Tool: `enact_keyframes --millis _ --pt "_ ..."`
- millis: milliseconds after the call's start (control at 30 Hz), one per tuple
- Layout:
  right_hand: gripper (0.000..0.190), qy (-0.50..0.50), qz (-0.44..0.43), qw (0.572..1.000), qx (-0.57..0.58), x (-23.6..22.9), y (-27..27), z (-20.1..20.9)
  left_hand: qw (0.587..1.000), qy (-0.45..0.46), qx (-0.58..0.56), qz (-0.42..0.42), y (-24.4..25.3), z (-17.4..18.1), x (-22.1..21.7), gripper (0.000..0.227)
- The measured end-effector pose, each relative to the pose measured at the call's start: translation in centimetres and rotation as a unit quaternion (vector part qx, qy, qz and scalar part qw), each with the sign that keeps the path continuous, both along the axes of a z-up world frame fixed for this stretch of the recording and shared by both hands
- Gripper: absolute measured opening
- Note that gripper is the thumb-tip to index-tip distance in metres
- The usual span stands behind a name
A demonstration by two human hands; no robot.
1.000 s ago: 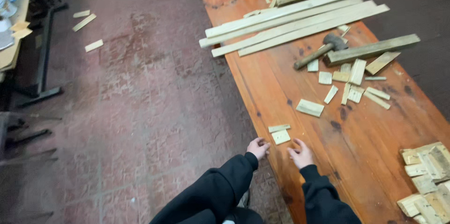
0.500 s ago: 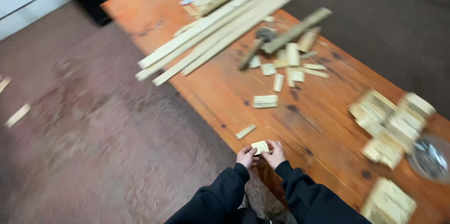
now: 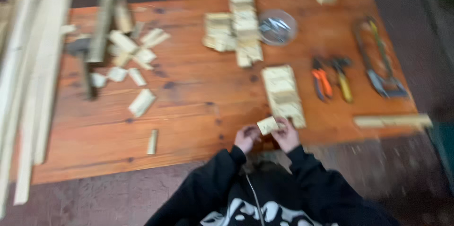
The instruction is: The person assembles small wooden blocks into a rectangular structure by placing nails into pre-drilled holes and hammering them in. The person repeatedly picks up nails from a container, positions them, and uses a hammer to secure the blocks together on a wooden workbench.
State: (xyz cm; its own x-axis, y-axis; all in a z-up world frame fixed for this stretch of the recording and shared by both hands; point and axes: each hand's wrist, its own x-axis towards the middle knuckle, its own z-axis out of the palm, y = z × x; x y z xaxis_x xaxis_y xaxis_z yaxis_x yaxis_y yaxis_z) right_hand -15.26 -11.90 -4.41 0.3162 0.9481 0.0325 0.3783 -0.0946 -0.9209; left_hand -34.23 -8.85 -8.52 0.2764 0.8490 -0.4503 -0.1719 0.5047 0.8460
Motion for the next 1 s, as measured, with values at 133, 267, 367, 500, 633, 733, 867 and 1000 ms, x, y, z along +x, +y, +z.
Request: enact_keyframes --millis 133,267,367,500,633,733,867,1000 --pt "0.073 0.156 -0.072 0.982 -0.075 4.6 -2.5 -1.7 0.998 -0.007 0.020 -0.054 -0.3 1.1 5.0 0.034" --pt "0.068 0.073 -0.064 0.991 -0.087 6.1 -3.0 0.8 0.999 0.040 0.003 -0.037 0.5 1.3 7.6 0.036" --pt "0.063 0.076 -0.089 0.989 -0.091 7.4 -2.8 1.9 0.998 0.052 -0.012 -0.032 0.8 0.7 9.0 0.041" --pt "0.063 0.079 -0.077 0.992 -0.059 9.6 -1.8 0.6 0.999 0.044 -0.010 -0.019 0.9 -0.8 10.5 0.045" --pt "0.054 -0.174 0.043 0.984 0.003 11.5 -0.9 -0.7 0.965 0.239 0.039 -0.103 1.5 0.2 10.8 0.054" --pt "0.051 -0.212 0.056 0.975 0.034 11.9 -0.6 -2.4 0.878 0.429 0.135 -0.163 1.2 0.9 11.0 0.055" --pt "0.049 -0.227 0.064 0.969 0.078 12.7 -0.3 -4.5 0.800 0.518 0.265 -0.143 0.7 0.6 11.3 0.044" --pt "0.042 -0.174 0.087 0.979 0.054 12.8 -0.3 -2.2 0.813 0.502 0.273 -0.110 0.4 1.7 11.5 0.048"
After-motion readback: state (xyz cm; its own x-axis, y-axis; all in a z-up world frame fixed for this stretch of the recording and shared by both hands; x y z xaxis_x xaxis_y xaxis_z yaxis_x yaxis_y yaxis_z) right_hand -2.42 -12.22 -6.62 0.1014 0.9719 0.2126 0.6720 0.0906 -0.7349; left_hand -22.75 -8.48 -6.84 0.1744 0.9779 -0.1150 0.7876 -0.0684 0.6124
